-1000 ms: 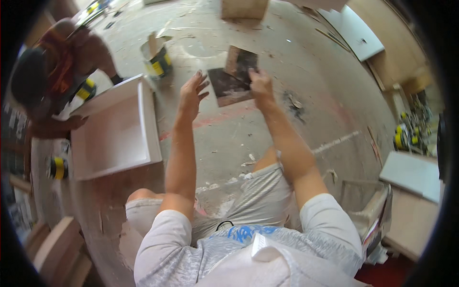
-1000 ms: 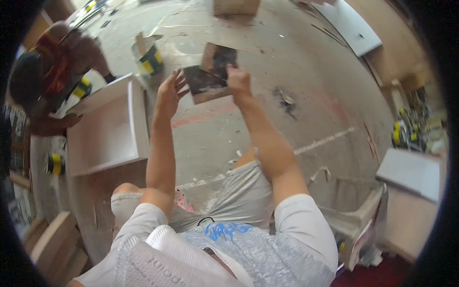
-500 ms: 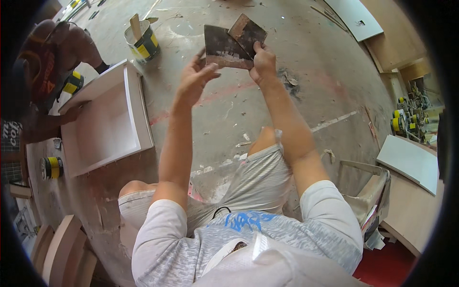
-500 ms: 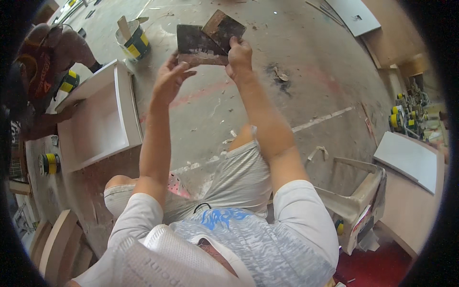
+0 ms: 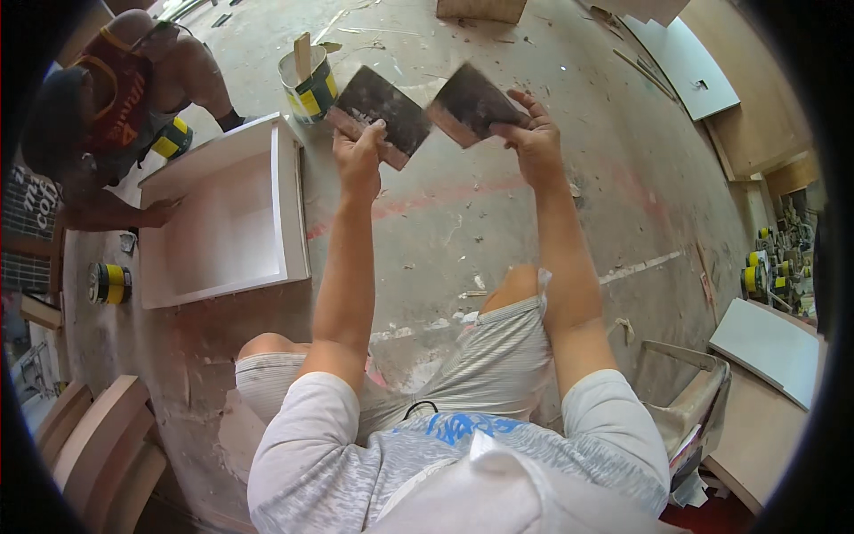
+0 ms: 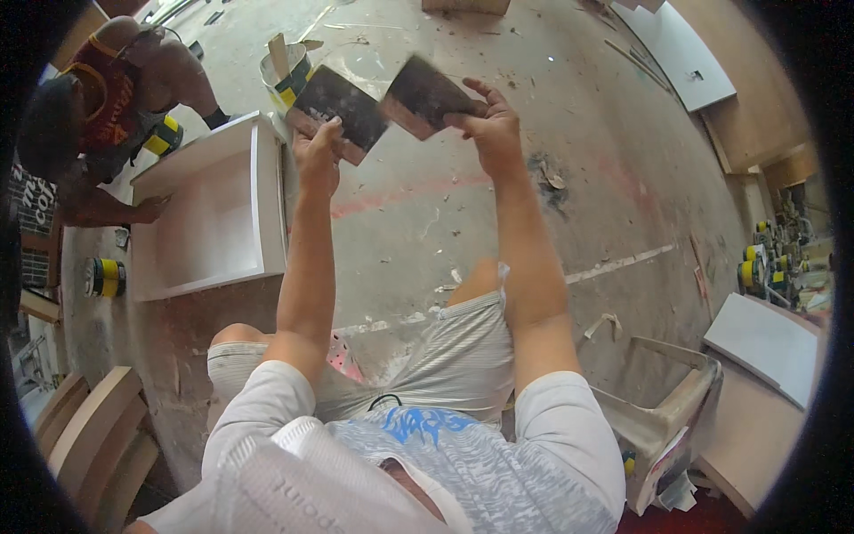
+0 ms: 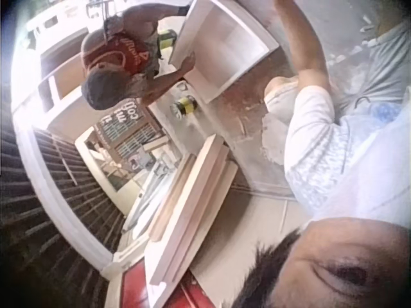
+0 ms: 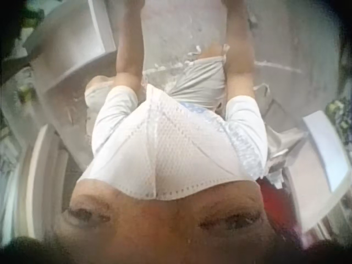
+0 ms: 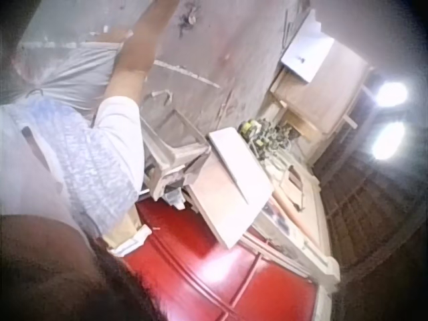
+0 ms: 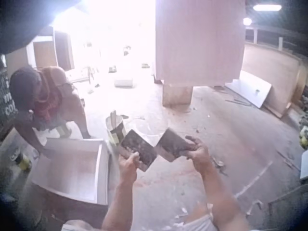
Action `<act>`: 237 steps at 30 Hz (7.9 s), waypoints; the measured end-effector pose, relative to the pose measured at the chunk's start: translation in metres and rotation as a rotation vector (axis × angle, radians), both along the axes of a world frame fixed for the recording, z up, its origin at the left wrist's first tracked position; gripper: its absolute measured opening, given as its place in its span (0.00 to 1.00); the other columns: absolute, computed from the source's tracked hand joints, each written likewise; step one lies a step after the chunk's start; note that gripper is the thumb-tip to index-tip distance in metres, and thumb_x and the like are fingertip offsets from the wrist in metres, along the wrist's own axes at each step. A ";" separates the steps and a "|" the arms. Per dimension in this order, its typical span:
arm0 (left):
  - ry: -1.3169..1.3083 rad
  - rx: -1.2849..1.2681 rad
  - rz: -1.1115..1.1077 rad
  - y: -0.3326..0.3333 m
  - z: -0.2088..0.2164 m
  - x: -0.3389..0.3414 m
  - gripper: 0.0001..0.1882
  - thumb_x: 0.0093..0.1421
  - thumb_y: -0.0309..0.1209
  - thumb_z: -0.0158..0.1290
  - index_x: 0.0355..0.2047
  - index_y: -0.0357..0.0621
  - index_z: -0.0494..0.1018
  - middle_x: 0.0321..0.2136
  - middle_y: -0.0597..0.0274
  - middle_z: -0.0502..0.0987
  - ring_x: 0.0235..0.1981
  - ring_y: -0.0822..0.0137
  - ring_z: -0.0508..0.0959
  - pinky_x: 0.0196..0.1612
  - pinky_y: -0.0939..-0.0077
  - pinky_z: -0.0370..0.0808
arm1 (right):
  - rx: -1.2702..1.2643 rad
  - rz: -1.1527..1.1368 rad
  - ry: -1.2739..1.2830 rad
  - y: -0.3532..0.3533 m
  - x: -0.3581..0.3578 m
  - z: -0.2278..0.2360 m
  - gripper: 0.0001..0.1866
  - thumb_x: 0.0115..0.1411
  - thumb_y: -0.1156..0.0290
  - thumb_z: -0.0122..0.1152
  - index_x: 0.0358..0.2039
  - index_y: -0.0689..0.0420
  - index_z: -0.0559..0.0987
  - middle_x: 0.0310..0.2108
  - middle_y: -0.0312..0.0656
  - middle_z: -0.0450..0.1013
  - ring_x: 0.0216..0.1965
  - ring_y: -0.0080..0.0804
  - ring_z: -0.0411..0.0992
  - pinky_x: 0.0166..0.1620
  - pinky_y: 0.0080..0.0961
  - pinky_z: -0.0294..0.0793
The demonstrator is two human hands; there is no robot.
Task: The person holds two metal scrapers and a piece of sandpaper, using the sandpaper to clean or sharpen the edges of the scrapers by hand.
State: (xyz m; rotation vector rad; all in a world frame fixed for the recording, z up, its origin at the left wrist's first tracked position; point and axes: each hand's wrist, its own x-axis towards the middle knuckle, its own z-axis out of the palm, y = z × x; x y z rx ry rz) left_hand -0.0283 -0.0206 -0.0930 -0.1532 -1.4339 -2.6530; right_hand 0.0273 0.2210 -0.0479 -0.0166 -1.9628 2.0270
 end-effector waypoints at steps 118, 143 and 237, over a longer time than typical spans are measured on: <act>0.107 -0.056 -0.614 0.017 0.027 0.049 0.35 0.53 0.34 0.51 0.60 0.41 0.52 0.53 0.50 0.61 0.55 0.64 0.62 0.57 0.72 0.59 | 0.813 0.098 0.266 -0.082 0.029 -0.019 0.10 0.50 0.70 0.63 0.34 0.58 0.77 0.27 0.48 0.75 0.28 0.44 0.75 0.33 0.30 0.72; 0.138 0.053 -0.657 0.023 0.043 0.058 0.36 0.48 0.36 0.51 0.58 0.41 0.56 0.55 0.54 0.62 0.57 0.63 0.61 0.62 0.69 0.53 | 0.921 -0.140 0.319 -0.072 0.033 -0.001 0.11 0.47 0.64 0.65 0.29 0.56 0.78 0.24 0.46 0.75 0.27 0.47 0.74 0.30 0.36 0.73; 0.212 -0.089 -0.294 0.004 0.061 0.055 0.36 0.51 0.34 0.51 0.61 0.38 0.56 0.49 0.53 0.68 0.51 0.66 0.66 0.54 0.75 0.61 | 0.769 0.022 0.236 -0.118 0.054 0.004 0.09 0.46 0.66 0.66 0.23 0.57 0.77 0.22 0.46 0.74 0.25 0.44 0.74 0.29 0.34 0.71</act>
